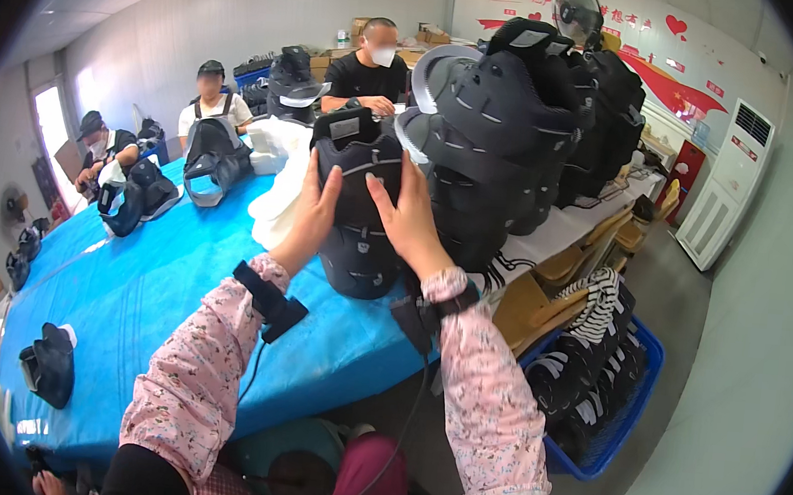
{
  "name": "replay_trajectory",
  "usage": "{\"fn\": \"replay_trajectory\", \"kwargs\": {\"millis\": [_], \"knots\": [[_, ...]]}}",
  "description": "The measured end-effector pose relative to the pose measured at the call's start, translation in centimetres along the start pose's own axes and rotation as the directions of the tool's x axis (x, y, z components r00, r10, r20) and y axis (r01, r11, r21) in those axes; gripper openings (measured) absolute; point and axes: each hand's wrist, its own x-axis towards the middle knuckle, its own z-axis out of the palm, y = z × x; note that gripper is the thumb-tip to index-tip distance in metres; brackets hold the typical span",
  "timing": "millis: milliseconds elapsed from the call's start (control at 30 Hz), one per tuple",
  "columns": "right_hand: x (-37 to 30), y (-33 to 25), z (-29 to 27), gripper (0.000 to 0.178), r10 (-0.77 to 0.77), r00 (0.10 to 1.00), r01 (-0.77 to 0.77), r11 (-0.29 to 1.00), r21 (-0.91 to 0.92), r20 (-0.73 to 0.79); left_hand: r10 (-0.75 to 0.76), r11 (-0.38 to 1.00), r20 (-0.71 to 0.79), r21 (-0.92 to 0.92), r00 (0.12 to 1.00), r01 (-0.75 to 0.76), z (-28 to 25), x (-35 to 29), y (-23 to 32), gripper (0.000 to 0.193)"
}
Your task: Manually assembling the internal padding and outer components of a shoe or boot in a workshop environment.
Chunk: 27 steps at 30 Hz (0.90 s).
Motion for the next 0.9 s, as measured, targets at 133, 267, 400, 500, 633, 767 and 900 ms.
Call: {"fn": "replay_trajectory", "kwargs": {"millis": [133, 267, 400, 500, 633, 767, 900], "knots": [[-4.5, 0.6, 1.9, 0.071, 0.014, 0.982, -0.021, 0.999, -0.036, -0.186, 0.180, 0.970, -0.005, 0.168, 0.984, -0.177, 1.0, -2.4, -1.3, 0.070], [-4.8, 2.2, 2.9, 0.069, -0.001, 0.987, -0.017, 0.994, -0.112, -0.159, 0.128, 0.977, 0.044, 0.169, 0.991, -0.133, -0.1, -2.8, -2.3, 0.074], [-6.7, 0.0, 0.2, 0.056, 0.013, 0.980, -0.041, 0.990, -0.135, -0.199, -0.009, 0.982, 0.127, 0.186, 0.992, -0.015, -4.7, -4.9, 0.4, 0.076], [-9.5, -5.1, -0.7, 0.044, 0.091, 0.992, -0.079, 0.989, 0.125, -0.092, -0.062, 0.965, 0.199, 0.261, 0.978, 0.009, -12.0, -9.3, 0.8, 0.065], [-13.2, -7.3, 0.0, 0.036, 0.158, 0.977, -0.185, 0.960, 0.208, 0.141, -0.216, 0.937, 0.190, 0.316, 0.958, 0.149, -21.1, -16.1, 1.9, 0.043], [-12.8, -10.9, 5.3, 0.035, 0.076, 0.945, -0.143, 0.971, 0.191, 0.319, -0.315, 0.840, -0.006, 0.464, 0.949, 0.282, -30.9, -25.1, 1.8, 0.031], [-8.9, -14.8, 8.8, 0.034, -0.058, 0.909, -0.031, 0.978, 0.205, 0.414, -0.364, 0.775, -0.128, 0.507, 0.922, 0.376, -36.6, -29.5, 4.1, 0.027]]}}
